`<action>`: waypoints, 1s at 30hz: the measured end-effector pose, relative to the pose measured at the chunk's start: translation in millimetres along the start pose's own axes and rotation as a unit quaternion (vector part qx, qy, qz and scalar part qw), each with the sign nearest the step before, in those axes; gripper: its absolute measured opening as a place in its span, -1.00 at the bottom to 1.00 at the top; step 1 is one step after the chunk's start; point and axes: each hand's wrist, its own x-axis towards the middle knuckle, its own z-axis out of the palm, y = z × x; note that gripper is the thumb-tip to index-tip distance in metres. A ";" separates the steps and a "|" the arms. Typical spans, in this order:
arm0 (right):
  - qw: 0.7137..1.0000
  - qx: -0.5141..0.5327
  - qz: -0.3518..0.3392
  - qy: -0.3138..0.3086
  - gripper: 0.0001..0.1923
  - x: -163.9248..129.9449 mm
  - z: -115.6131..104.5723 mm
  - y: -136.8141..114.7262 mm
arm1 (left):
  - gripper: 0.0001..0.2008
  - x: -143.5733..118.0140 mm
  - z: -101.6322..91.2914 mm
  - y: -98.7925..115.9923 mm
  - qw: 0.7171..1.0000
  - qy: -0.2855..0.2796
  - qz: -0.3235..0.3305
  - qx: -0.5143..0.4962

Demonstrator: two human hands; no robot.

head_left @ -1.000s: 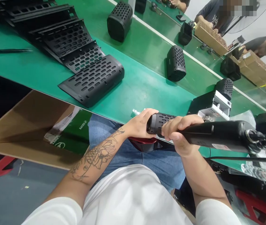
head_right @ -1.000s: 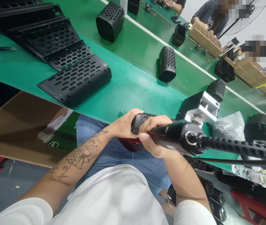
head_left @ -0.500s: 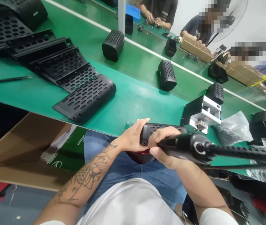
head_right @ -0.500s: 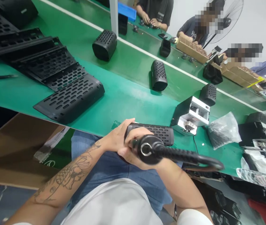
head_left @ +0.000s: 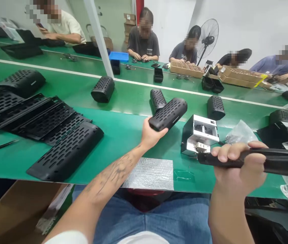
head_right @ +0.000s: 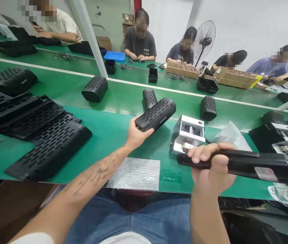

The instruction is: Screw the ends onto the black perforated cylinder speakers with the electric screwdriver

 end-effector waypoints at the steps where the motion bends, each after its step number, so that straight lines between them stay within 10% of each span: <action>1: 0.999 -0.029 -0.021 0.026 -0.50 4.8 -5.6 6.4 | 0.12 21.0 33.1 12.4 1.000 0.007 -0.006 0.000; 7: 0.990 -0.133 -0.047 0.012 -0.44 35.6 -38.9 43.8 | 0.09 90.4 182.6 52.2 0.997 -0.028 -0.064 0.028; 13: 0.989 -0.131 0.002 -0.066 -0.48 32.4 -58.5 64.5 | 0.10 115.7 229.4 47.5 0.993 -0.051 -0.082 0.072; 20: 0.985 -0.103 0.066 -0.121 -0.58 12.6 -61.5 56.7 | -0.16 150.1 171.3 52.5 0.972 -0.061 0.093 0.207; 26: 0.995 -0.052 0.031 -0.081 -0.56 6.1 -44.0 39.5 | 0.52 187.5 100.6 53.0 0.960 -0.003 -0.156 0.232; 30: 0.996 -0.070 0.029 -0.051 -0.50 3.4 -33.7 24.5 | 0.38 180.9 53.9 61.8 0.966 -0.031 -0.198 0.162</action>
